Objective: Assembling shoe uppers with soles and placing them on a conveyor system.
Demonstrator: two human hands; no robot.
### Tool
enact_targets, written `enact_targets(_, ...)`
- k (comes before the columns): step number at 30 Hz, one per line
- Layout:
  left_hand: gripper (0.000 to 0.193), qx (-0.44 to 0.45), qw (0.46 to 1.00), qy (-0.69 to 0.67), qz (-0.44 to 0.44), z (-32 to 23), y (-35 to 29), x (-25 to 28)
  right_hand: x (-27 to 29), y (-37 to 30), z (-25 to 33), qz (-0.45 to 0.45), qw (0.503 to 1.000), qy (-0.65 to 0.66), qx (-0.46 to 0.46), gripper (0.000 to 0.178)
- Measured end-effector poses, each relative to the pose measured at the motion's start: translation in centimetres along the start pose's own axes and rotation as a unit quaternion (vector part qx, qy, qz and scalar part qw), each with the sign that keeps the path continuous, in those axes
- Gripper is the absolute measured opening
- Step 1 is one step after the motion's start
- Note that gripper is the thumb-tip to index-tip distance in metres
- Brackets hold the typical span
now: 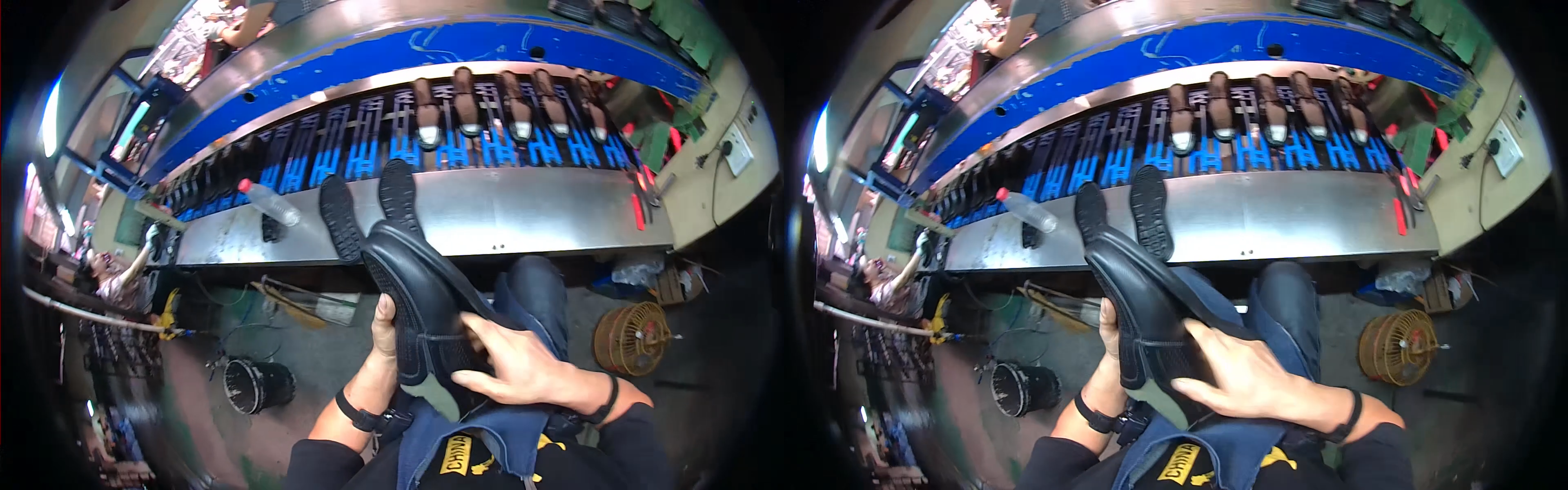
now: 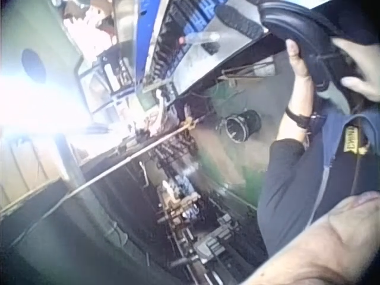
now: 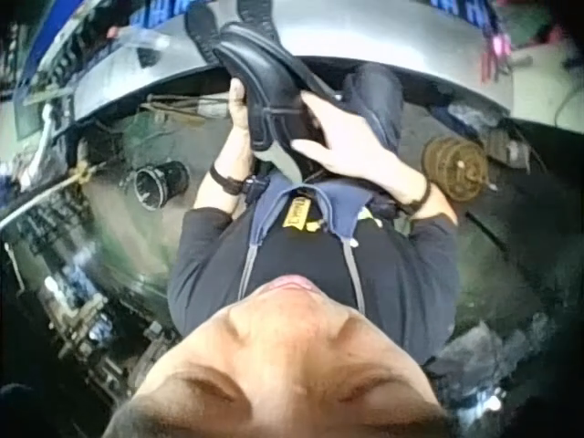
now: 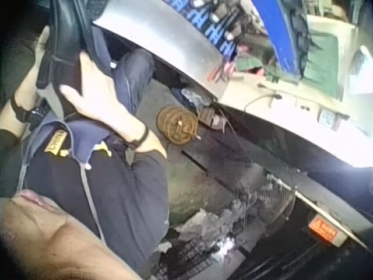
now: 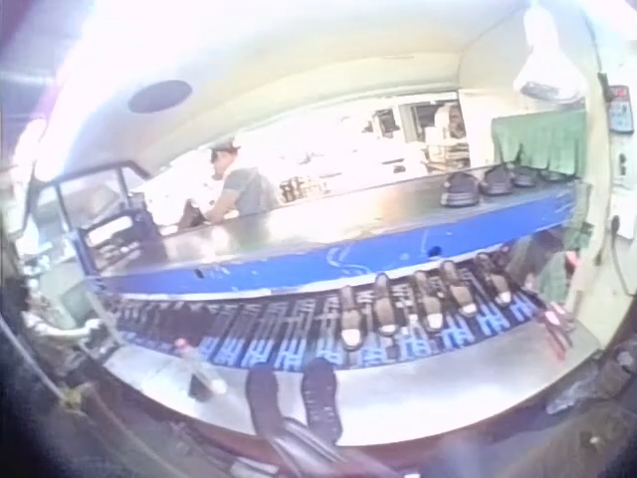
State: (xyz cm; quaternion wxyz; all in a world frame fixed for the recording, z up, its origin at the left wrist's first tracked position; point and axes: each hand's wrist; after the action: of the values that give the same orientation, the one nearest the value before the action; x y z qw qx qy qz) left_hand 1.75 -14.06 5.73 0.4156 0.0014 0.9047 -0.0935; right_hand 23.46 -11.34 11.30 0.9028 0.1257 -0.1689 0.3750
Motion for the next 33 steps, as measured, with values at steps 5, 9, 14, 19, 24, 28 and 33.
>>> enact_targets(5,0.086,-0.010,0.998,0.032,0.052,0.1,-2.0,0.2,2.6,5.4,0.8,-0.014,0.992,-0.030,0.119,0.054)
enact_targets(9,0.100,0.054,0.996,-0.008,0.074,0.6,-1.7,0.1,3.3,9.0,-1.9,0.043,0.954,0.018,0.297,0.058)
enact_targets(14,0.102,0.038,0.998,0.032,0.045,3.3,-1.8,1.4,1.9,5.3,0.4,0.030,0.981,-0.077,0.173,0.058)
enact_targets(19,0.095,0.053,0.998,-0.003,0.042,4.7,-0.5,3.6,-1.7,-2.3,-2.1,0.006,0.991,-0.108,0.075,0.069)
enact_targets(24,0.064,0.144,0.985,0.018,-0.093,2.1,3.7,0.3,-1.9,-3.8,-5.3,-0.079,0.953,-0.210,0.202,0.066)
enact_targets(28,0.046,0.102,0.986,0.102,-0.089,1.0,1.7,-1.4,2.7,0.7,-2.0,-0.064,0.909,-0.100,0.400,0.069)
enact_targets(33,0.057,-0.122,0.763,0.631,-0.063,0.4,-1.5,1.9,3.2,4.3,-1.1,-0.192,0.977,0.077,0.059,0.077)
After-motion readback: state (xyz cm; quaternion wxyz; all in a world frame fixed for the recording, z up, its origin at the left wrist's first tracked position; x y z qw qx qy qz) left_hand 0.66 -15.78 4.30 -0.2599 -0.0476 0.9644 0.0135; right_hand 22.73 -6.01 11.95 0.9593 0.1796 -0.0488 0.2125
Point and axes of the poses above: each hand's wrist, its own y-axis towards the middle knuckle, its own x-axis out of the back of the hand, z = x × y, and after that the axes turned 10 degrees about y, right-handed
